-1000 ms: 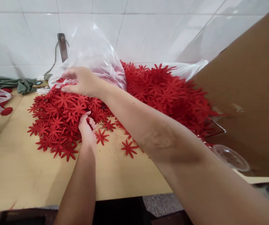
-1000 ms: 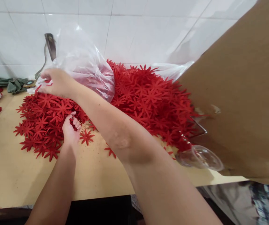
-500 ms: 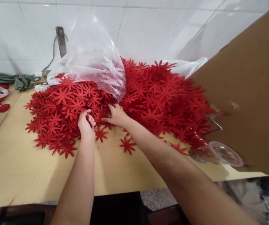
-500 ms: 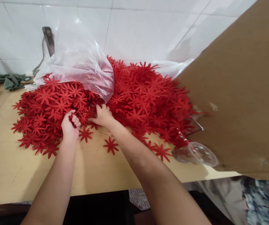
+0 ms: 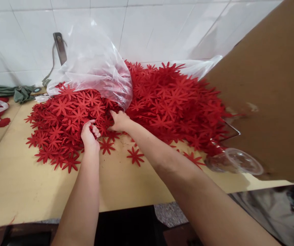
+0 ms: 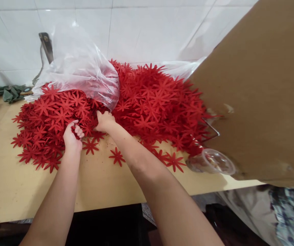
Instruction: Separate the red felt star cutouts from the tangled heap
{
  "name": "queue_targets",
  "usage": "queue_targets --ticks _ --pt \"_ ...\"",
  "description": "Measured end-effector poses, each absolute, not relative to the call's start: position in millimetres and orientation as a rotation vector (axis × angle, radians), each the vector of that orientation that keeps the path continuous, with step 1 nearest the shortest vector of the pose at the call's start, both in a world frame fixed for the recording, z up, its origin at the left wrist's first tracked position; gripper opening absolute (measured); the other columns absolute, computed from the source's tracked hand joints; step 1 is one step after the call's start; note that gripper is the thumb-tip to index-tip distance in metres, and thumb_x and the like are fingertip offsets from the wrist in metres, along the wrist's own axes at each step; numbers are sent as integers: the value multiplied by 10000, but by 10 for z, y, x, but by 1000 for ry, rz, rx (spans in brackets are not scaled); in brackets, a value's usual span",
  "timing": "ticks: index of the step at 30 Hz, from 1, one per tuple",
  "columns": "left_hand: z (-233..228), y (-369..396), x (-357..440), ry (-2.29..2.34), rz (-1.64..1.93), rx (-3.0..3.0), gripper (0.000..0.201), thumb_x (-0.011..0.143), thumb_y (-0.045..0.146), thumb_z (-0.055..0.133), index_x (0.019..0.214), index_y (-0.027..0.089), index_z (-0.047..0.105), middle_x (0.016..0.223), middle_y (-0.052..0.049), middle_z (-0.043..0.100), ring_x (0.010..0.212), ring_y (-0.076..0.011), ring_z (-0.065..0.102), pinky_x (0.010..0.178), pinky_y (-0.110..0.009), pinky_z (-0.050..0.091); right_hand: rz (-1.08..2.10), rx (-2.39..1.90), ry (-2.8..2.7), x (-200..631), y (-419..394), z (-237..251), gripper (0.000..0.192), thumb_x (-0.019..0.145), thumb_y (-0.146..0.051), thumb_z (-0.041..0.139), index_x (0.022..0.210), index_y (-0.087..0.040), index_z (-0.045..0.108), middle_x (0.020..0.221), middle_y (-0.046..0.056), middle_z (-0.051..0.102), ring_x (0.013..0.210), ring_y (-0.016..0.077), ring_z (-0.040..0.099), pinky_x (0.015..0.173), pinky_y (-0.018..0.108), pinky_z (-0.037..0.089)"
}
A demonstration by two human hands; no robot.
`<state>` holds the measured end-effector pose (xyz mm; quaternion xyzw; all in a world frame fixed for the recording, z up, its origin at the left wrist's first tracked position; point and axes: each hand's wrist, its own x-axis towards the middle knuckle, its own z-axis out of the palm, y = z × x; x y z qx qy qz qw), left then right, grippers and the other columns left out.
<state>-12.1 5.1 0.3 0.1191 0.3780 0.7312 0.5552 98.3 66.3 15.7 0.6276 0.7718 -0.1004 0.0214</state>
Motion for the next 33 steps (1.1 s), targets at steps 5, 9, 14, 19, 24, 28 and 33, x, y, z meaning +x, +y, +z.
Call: queue_targets --ticks 5,9,14,19,24,28,33 --pt "-14 55 -122 884 1714 294 108 741 170 413 687 155 505 353 88 315 291 -38 247 345 -168 151 -461 2073 2489 1029 587 145 590 681 -445 624 1156 -122 490 1125 174 556 1052 277 542 881 361 419" --pt "-9 52 -110 894 1710 310 120 746 173 403 687 154 506 352 88 317 290 -40 248 340 -170 155 -751 1910 2656 1077 468 120 348 715 -360 612 1013 -180 587 980 69 645 988 209 569 906 346 414" --pt "-3 49 -105 904 1710 320 124 746 174 398 687 154 505 357 88 321 292 -41 261 344 -172 162 -1411 1788 2703 1054 427 81 248 756 -311 581 956 -166 602 913 51 678 827 154 613 797 297 480" --pt "-1 46 -118 932 1712 305 120 748 166 401 680 154 500 360 88 316 297 -38 255 350 -171 162 -1451 1915 2807 956 417 -68 371 620 -271 709 951 -169 578 902 41 674 823 158 622 814 329 481" --pt "10 31 -136 887 1713 270 115 751 166 397 687 159 492 380 92 295 298 -36 237 347 -175 139 -1655 1943 2731 979 452 -174 284 613 -189 695 869 -134 585 865 39 679 776 136 625 817 320 480" --pt "3 27 -130 870 1725 272 121 756 163 396 694 152 500 384 89 297 306 -37 238 356 -175 152 -1892 2017 2627 1180 471 48 246 607 -163 692 821 -115 581 793 27 675 693 118 615 798 325 493" --pt "-3 25 -113 914 1723 280 103 749 186 416 697 163 501 399 91 285 313 -36 234 367 -177 143 -2206 2025 2701 1279 588 628 197 616 -154 693 774 -140 577 671 -31 640 612 98 607 752 317 520"
